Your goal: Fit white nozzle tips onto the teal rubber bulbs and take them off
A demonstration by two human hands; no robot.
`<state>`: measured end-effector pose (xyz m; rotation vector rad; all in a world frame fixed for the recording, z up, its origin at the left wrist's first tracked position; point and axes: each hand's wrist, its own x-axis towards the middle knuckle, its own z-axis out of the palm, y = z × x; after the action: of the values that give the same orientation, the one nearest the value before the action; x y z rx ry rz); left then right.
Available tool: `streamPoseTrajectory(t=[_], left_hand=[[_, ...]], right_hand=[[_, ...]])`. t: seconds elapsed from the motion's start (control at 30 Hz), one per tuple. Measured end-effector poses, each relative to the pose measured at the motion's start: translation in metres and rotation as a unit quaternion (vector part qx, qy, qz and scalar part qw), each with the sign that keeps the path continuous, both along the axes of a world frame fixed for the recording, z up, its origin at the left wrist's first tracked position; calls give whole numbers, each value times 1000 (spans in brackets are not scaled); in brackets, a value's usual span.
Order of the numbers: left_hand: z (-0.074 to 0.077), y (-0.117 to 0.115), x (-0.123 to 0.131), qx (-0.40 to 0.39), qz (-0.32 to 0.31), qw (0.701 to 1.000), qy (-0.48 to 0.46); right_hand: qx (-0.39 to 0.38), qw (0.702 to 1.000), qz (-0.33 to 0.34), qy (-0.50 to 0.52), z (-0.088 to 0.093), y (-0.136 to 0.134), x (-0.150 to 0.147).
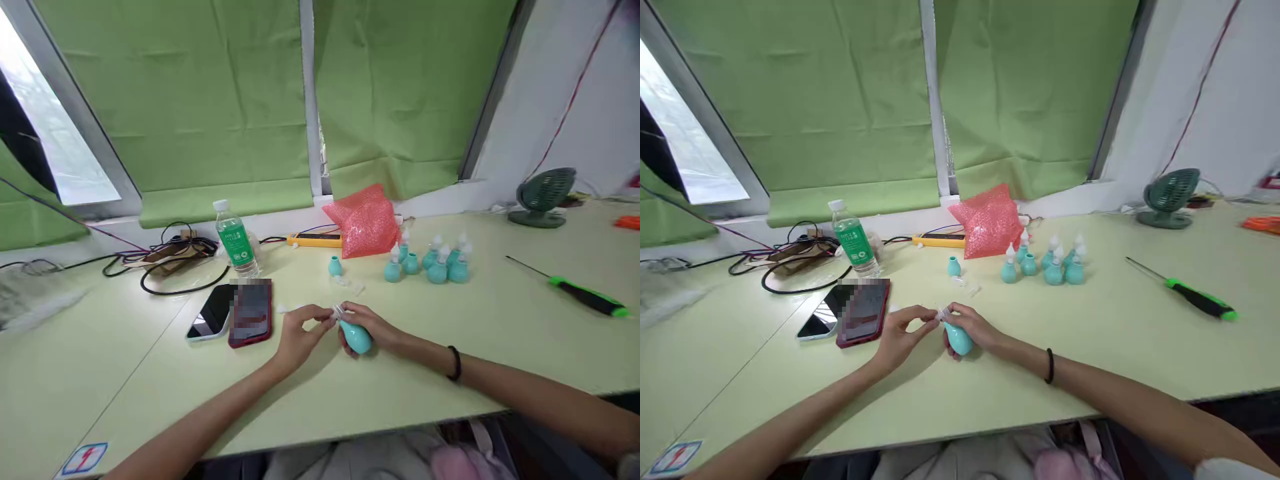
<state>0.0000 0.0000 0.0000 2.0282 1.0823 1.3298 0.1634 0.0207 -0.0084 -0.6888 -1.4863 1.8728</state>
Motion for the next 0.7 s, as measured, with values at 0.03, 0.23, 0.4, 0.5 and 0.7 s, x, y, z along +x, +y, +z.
streamPoseTrajectory(t=[0.03, 0.23, 0.4, 0.5, 0.7], left_hand=[[0, 1, 0, -3, -2, 1000, -1], [-1, 0, 1, -10, -10, 1000, -20], [0, -1, 2, -30, -14, 998, -53], [3, 1, 2, -89, -40, 991, -93], [8, 5, 4, -236, -116, 957, -124]], right_hand=[[-1, 1000, 5, 1, 1, -1, 0], [1, 1000, 30, 0, 3, -4, 1], [8, 999, 44, -7, 2, -3, 2], [9, 998, 51, -18, 4, -4, 3], [16, 997, 60, -49, 7, -6, 4]])
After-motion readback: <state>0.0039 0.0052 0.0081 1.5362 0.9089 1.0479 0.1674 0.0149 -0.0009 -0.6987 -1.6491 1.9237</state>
